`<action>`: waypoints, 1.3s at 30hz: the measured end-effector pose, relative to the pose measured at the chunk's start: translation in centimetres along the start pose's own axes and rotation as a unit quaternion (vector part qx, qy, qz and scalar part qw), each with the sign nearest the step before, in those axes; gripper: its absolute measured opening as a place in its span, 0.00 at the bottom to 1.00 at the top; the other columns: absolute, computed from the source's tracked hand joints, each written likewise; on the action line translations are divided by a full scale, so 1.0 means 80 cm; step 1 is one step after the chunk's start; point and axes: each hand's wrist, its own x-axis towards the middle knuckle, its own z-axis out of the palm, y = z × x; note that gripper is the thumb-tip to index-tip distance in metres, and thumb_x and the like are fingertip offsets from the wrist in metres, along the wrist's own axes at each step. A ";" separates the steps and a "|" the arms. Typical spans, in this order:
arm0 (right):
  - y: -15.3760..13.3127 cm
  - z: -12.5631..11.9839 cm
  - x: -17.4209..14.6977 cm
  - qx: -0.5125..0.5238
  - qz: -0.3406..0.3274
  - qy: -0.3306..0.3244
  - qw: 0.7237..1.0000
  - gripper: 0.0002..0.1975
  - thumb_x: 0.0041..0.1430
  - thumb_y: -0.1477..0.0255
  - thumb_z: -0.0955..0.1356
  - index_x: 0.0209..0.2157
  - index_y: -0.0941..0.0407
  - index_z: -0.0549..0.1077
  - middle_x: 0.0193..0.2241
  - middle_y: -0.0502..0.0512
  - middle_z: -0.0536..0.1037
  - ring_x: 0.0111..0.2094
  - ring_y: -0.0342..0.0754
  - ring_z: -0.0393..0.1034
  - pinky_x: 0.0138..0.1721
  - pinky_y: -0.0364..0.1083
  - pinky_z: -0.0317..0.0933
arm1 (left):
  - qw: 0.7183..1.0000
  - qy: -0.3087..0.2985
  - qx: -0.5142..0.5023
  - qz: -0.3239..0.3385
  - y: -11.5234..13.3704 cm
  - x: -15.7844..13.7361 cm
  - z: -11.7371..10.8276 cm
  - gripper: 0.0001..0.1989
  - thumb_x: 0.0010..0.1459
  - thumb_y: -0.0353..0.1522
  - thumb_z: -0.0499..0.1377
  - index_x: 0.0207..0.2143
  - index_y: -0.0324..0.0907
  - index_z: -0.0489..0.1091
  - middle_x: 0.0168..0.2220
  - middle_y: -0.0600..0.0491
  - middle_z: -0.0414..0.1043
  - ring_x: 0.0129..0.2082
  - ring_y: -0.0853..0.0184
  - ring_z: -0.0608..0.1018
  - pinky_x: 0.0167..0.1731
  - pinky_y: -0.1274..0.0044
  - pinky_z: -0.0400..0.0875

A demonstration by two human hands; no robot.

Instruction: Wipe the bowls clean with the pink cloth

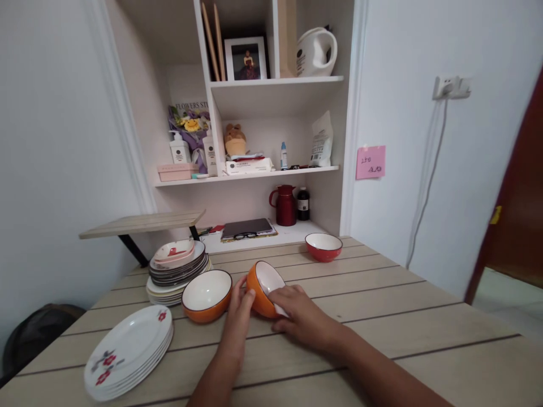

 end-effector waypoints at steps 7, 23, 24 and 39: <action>0.008 0.004 -0.002 -0.051 -0.026 -0.001 0.998 0.19 0.58 0.80 0.70 0.50 0.51 0.72 0.50 0.56 0.78 0.53 0.56 0.69 0.55 0.55 0.54 | 0.992 0.002 0.098 0.083 -0.026 -0.003 0.009 0.44 0.57 0.52 0.63 0.68 0.41 0.55 0.70 0.38 0.56 0.70 0.51 0.60 0.68 0.64 0.53; 0.011 -0.012 -0.008 -0.088 -0.048 -0.035 0.994 0.26 0.55 0.84 0.68 0.51 0.43 0.76 0.56 0.50 0.78 0.55 0.55 0.67 0.59 0.59 0.48 | 0.993 0.028 0.090 0.073 -0.013 0.002 0.007 0.36 0.60 0.42 0.61 0.67 0.43 0.57 0.69 0.44 0.59 0.69 0.55 0.63 0.67 0.68 0.57; 0.008 -0.010 -0.007 -0.079 -0.050 -0.032 0.995 0.24 0.58 0.83 0.67 0.51 0.43 0.76 0.54 0.50 0.79 0.54 0.54 0.68 0.56 0.56 0.51 | 0.994 0.033 0.087 0.064 -0.010 0.000 0.007 0.37 0.60 0.45 0.61 0.68 0.43 0.56 0.70 0.43 0.57 0.70 0.54 0.62 0.67 0.68 0.57; -0.007 0.013 0.001 0.002 -0.036 0.027 0.999 0.05 0.67 0.72 0.69 0.44 0.51 0.73 0.44 0.53 0.79 0.46 0.52 0.71 0.49 0.51 0.57 | 0.995 -0.041 0.051 0.071 -0.015 -0.008 0.007 0.48 0.56 0.49 0.66 0.70 0.44 0.49 0.71 0.40 0.54 0.71 0.53 0.59 0.69 0.65 0.53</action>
